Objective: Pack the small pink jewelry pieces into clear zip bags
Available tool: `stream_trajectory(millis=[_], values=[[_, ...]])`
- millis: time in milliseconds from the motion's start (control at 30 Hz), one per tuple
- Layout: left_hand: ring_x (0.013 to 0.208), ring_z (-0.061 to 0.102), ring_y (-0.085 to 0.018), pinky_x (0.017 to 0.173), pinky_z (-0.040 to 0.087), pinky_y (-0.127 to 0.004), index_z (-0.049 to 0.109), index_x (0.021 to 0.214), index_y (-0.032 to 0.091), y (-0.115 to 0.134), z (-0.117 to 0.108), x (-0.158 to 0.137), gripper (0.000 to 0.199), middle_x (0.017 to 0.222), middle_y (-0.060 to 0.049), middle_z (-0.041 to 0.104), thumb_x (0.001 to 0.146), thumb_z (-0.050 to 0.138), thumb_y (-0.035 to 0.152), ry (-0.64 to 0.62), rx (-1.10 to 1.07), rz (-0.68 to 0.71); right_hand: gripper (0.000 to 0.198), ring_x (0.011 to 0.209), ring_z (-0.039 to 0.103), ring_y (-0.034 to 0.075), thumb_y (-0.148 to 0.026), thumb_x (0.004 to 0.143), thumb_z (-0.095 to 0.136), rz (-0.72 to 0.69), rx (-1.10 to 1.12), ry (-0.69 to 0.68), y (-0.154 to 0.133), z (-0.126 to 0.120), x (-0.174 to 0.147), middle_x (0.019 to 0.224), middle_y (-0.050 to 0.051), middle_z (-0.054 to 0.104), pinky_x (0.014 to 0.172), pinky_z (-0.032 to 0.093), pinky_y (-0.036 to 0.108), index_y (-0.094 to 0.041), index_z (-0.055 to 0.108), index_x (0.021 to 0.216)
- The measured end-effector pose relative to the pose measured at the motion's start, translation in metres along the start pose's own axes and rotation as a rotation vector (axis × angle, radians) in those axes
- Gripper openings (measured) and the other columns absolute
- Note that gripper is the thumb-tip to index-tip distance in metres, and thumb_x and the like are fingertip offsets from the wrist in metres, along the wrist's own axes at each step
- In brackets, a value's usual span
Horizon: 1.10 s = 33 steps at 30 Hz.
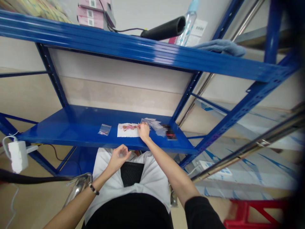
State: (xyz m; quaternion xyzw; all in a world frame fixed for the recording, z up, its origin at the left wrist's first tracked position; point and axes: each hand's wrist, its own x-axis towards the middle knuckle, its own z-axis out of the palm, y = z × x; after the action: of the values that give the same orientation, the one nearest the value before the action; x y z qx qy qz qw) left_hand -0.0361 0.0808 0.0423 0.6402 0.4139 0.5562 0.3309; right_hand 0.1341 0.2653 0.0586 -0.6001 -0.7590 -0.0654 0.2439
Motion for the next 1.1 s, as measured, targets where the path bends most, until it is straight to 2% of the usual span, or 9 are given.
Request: stream_trajectory(millis=[133, 267, 433, 500, 567, 667, 800, 967, 1100], values=[[0.061, 0.053, -0.012, 0.062, 0.042, -0.024, 0.053, 0.072, 0.017, 0.001, -0.002, 0.004, 0.02, 0.066, 0.002, 0.055, 0.081, 0.067, 0.028, 0.031, -0.032, -0.046, 0.022, 0.099, 0.054, 0.026, -0.02, 0.092, 0.05, -0.02, -0.017, -0.02, 0.003, 0.008, 0.006, 0.094, 0.013, 0.066, 0.098, 0.034, 0.037, -0.015, 0.071, 0.09], [0.052, 0.055, -0.011, 0.056, 0.043, -0.023, 0.051, 0.069, 0.018, -0.004, -0.001, 0.015, 0.025, 0.059, 0.003, 0.055, 0.079, 0.069, 0.031, 0.03, -0.131, -0.117, 0.021, 0.105, 0.05, 0.027, -0.022, 0.092, 0.051, -0.067, -0.008, -0.04, 0.004, 0.007, 0.012, 0.096, 0.013, 0.065, 0.096, 0.036, 0.037, -0.014, 0.07, 0.089], [0.046, 0.055, -0.01, 0.049, 0.041, -0.021, 0.052, 0.07, 0.017, -0.016, 0.0, 0.019, 0.028, 0.057, 0.004, 0.056, 0.073, 0.074, 0.035, 0.049, -0.207, -0.212, 0.017, 0.101, 0.051, 0.027, -0.021, 0.09, 0.055, -0.008, 0.13, 0.033, -0.002, -0.02, 0.01, 0.096, 0.013, 0.065, 0.092, 0.038, 0.037, -0.014, 0.07, 0.086], [0.043, 0.054, -0.01, 0.045, 0.039, -0.021, 0.054, 0.072, 0.017, -0.021, 0.001, 0.017, 0.03, 0.057, 0.003, 0.057, 0.071, 0.076, 0.036, 0.028, -0.242, -0.261, 0.017, 0.096, 0.053, 0.025, -0.024, 0.09, 0.057, -0.011, 0.295, 0.106, -0.013, -0.038, -0.003, 0.092, 0.011, 0.065, 0.091, 0.039, 0.036, -0.015, 0.07, 0.084], [0.042, 0.054, -0.01, 0.043, 0.038, -0.021, 0.055, 0.073, 0.016, -0.024, 0.002, 0.016, 0.031, 0.056, 0.003, 0.058, 0.069, 0.077, 0.037, 0.002, -0.263, -0.291, 0.017, 0.093, 0.054, 0.023, -0.027, 0.091, 0.059, -0.111, 0.468, 0.123, -0.03, -0.055, -0.026, 0.089, 0.008, 0.064, 0.089, 0.04, 0.035, -0.016, 0.069, 0.083], [0.044, 0.056, -0.012, 0.046, 0.041, -0.022, 0.056, 0.073, 0.015, -0.025, 0.002, 0.015, 0.03, 0.054, 0.001, 0.06, 0.068, 0.078, 0.036, -0.042, -0.279, -0.314, 0.013, 0.1, 0.053, 0.022, -0.031, 0.088, 0.064, -0.317, 0.628, 0.033, -0.056, -0.072, -0.067, 0.095, 0.005, 0.062, 0.093, 0.039, 0.036, -0.019, 0.069, 0.083], [0.055, 0.062, -0.015, 0.058, 0.048, -0.026, 0.06, 0.074, 0.013, -0.021, -0.003, 0.017, 0.028, 0.061, -0.002, 0.066, 0.067, 0.079, 0.032, -0.115, -0.283, -0.338, 0.013, 0.103, 0.051, 0.021, -0.03, 0.085, 0.069, -0.372, 0.68, -0.112, -0.071, -0.074, -0.097, 0.103, 0.006, 0.059, 0.093, 0.04, 0.036, -0.02, 0.071, 0.078], [0.062, 0.063, -0.016, 0.063, 0.049, -0.027, 0.061, 0.079, 0.011, -0.015, -0.011, 0.025, 0.029, 0.067, -0.005, 0.068, 0.071, 0.077, 0.033, -0.189, -0.349, -0.397, 0.017, 0.108, 0.053, 0.02, -0.027, 0.089, 0.064, -0.39, 0.761, -0.225, -0.064, -0.063, -0.083, 0.112, 0.005, 0.062, 0.097, 0.039, 0.037, -0.02, 0.073, 0.076], [0.068, 0.066, -0.019, 0.062, 0.052, -0.028, 0.053, 0.088, 0.015, -0.009, -0.018, 0.028, 0.03, 0.074, -0.004, 0.066, 0.079, 0.071, 0.037, -0.2, -0.635, -0.478, 0.023, 0.1, 0.06, 0.019, -0.029, 0.093, 0.056, -0.261, 0.89, -0.13, -0.049, -0.055, -0.05, 0.101, 0.006, 0.068, 0.089, 0.045, 0.033, -0.017, 0.074, 0.084]])
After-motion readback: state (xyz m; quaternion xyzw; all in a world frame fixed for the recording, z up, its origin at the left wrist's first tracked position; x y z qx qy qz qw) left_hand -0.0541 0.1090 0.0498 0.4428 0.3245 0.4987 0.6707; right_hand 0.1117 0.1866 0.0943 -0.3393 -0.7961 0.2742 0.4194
